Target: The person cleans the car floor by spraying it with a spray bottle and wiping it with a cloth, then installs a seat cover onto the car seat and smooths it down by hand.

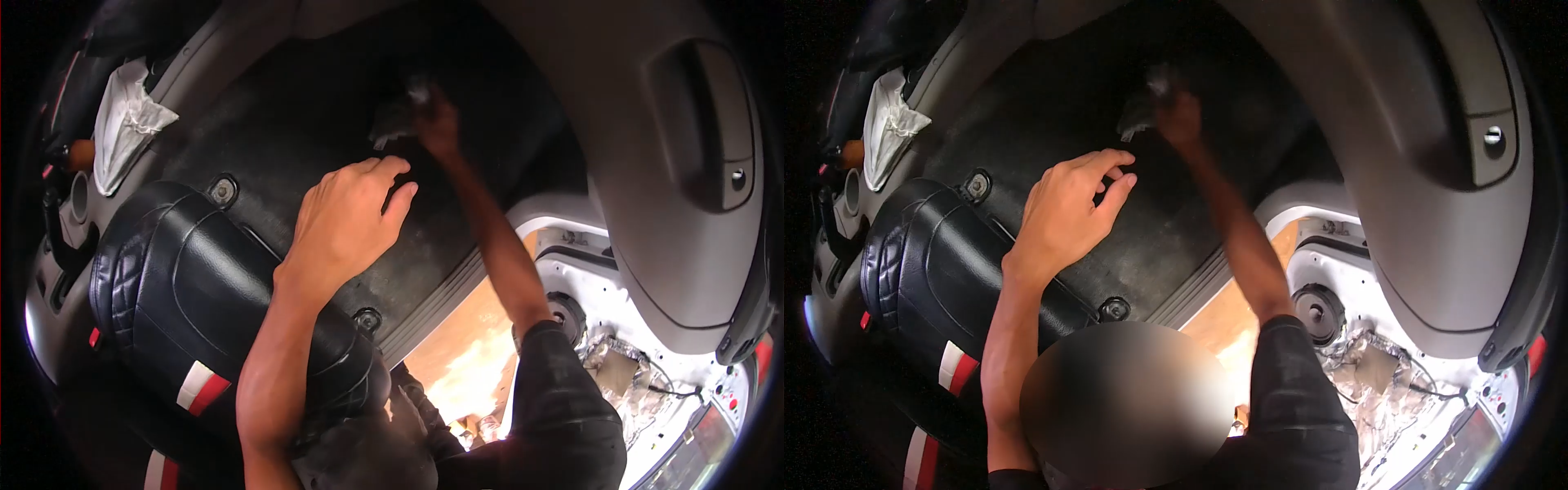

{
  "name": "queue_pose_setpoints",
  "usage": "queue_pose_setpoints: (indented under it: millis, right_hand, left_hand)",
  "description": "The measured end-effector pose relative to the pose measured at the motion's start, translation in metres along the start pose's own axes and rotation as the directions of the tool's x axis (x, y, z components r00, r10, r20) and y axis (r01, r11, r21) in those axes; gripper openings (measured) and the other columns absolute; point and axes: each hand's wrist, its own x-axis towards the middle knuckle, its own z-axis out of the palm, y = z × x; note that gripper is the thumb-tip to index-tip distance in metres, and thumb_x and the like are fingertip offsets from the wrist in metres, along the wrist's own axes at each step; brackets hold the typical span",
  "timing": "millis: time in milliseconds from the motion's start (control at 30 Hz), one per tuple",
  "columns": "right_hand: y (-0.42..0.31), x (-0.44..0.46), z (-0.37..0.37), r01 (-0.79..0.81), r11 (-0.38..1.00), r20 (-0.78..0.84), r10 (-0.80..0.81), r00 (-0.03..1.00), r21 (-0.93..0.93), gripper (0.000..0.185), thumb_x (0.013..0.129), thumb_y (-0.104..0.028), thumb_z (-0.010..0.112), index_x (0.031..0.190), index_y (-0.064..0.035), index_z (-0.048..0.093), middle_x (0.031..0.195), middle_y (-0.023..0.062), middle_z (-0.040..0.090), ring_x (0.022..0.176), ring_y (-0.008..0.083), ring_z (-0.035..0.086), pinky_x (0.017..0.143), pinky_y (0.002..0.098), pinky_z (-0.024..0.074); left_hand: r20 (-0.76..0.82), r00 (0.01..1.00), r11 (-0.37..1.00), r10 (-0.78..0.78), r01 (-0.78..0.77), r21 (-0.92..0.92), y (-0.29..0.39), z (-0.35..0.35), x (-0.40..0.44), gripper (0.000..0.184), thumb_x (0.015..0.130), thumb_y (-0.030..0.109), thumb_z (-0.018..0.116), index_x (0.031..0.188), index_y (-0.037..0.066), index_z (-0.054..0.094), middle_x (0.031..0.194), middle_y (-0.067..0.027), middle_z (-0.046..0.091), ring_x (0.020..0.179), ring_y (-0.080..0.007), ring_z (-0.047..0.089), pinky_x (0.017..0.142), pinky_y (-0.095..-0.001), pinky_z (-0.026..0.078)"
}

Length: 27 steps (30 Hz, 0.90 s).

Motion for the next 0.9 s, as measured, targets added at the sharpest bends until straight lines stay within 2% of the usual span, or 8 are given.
queue_pose_setpoints:
  millis: [100, 167, 267, 333, 400, 467, 667, 900]
  right_hand:
    - [0.009, 0.0, 0.057, 0.289, 0.864, 0.09, -0.278, 0.956, -0.412, 0.04, 0.083, -0.021, 0.072, 0.121, -0.0129, 0.066, 0.126, 0.0187, 0.058, 0.118, 0.0376, 0.058, 0.079, 0.0452, 0.0574]
    - [-0.03, -0.012, 0.079, 0.064, 0.801, 0.055, -0.038, 0.998, -0.595, 0.042, 0.081, -0.021, 0.073, 0.121, -0.0122, 0.065, 0.138, 0.0194, 0.05, 0.129, 0.0405, 0.049, 0.083, 0.0482, 0.0571]
    - [-0.027, 0.0, 0.062, 0.223, 0.888, 0.173, -0.165, 0.971, -0.402, 0.049, 0.081, -0.024, 0.072, 0.127, -0.0112, 0.058, 0.116, 0.0179, 0.065, 0.11, 0.0372, 0.061, 0.081, 0.0486, 0.0561]
    - [0.002, 0.02, 0.05, 0.005, 0.993, 0.169, 0.016, 0.986, -0.121, 0.035, 0.086, -0.018, 0.068, 0.119, -0.0087, 0.061, 0.11, 0.0205, 0.067, 0.105, 0.0384, 0.065, 0.085, 0.0506, 0.0559]
    - [0.004, 0.063, 0.04, -0.129, 0.85, -0.18, 0.252, 0.951, 0.511, 0.022, 0.092, -0.012, 0.061, 0.112, -0.0033, 0.064, 0.104, 0.0207, 0.07, 0.096, 0.038, 0.069, 0.086, 0.0514, 0.056]
    - [0.027, 0.122, 0.038, 0.2, 0.944, -0.54, -0.028, 0.841, 0.263, 0.019, 0.097, -0.012, 0.056, 0.107, 0.002, 0.066, 0.103, 0.018, 0.071, 0.092, 0.0373, 0.07, 0.086, 0.0497, 0.0568]
    - [0.007, 0.106, 0.08, -0.443, 0.862, -0.163, 0.413, 0.896, -0.247, 0.056, 0.101, -0.038, 0.053, 0.138, 0.0045, 0.051, 0.138, 0.0271, 0.057, 0.115, 0.0496, 0.062, 0.096, 0.0548, 0.0531]
    - [-0.005, 0.04, -0.052, 0.251, 0.936, 0.729, 0.01, 0.684, -0.248, 0.052, 0.095, -0.035, 0.059, 0.138, -0.0052, 0.054, 0.14, 0.0221, 0.056, 0.123, 0.0444, 0.055, 0.101, 0.054, 0.0491]
  left_hand:
    - [0.004, 1.0, 1.0, -0.012, 0.012, 0.013, -0.005, -0.001, 0.002, 0.027, 0.093, 0.021, 0.066, 0.116, 0.007, 0.071, 0.1, -0.0127, 0.075, 0.081, -0.0305, 0.072, 0.075, -0.0403, 0.055]
    - [0.012, 1.0, 1.0, -0.018, 0.017, 0.02, -0.006, -0.001, 0.002, 0.028, 0.093, 0.022, 0.066, 0.116, 0.007, 0.071, 0.101, -0.013, 0.075, 0.083, -0.0317, 0.072, 0.076, -0.041, 0.055]
    - [0.018, 0.999, 0.999, -0.026, 0.025, 0.031, -0.008, -0.001, 0.002, 0.028, 0.094, 0.022, 0.066, 0.116, 0.006, 0.071, 0.102, -0.0136, 0.075, 0.086, -0.0334, 0.072, 0.078, -0.0417, 0.055]
    - [0.02, 0.999, 0.999, -0.031, 0.031, 0.021, -0.007, -0.001, 0.003, 0.028, 0.094, 0.022, 0.066, 0.116, 0.006, 0.071, 0.103, -0.014, 0.075, 0.088, -0.0341, 0.072, 0.079, -0.0417, 0.055]
    - [0.035, 0.998, 0.998, -0.054, 0.053, 0.031, -0.009, -0.002, 0.005, 0.028, 0.094, 0.022, 0.066, 0.117, 0.007, 0.071, 0.104, -0.0141, 0.074, 0.089, -0.0337, 0.072, 0.081, -0.0415, 0.055]
    - [0.063, 0.995, 0.996, -0.078, 0.075, 0.042, -0.007, -0.001, 0.005, 0.029, 0.094, 0.022, 0.066, 0.117, 0.007, 0.07, 0.106, -0.0143, 0.074, 0.091, -0.0333, 0.072, 0.082, -0.0413, 0.055]
    - [0.089, 0.996, 0.989, -0.017, 0.003, 0.149, -0.011, 0.002, 0.001, 0.031, 0.094, 0.023, 0.066, 0.119, 0.005, 0.069, 0.109, -0.016, 0.074, 0.096, -0.0334, 0.072, 0.085, -0.0415, 0.055]
    - [0.116, 0.992, 0.997, -0.049, 0.043, 0.058, -0.006, 0.002, 0.001, 0.032, 0.094, 0.024, 0.065, 0.119, 0.005, 0.07, 0.108, -0.0173, 0.074, 0.099, -0.0348, 0.072, 0.087, -0.0421, 0.056]
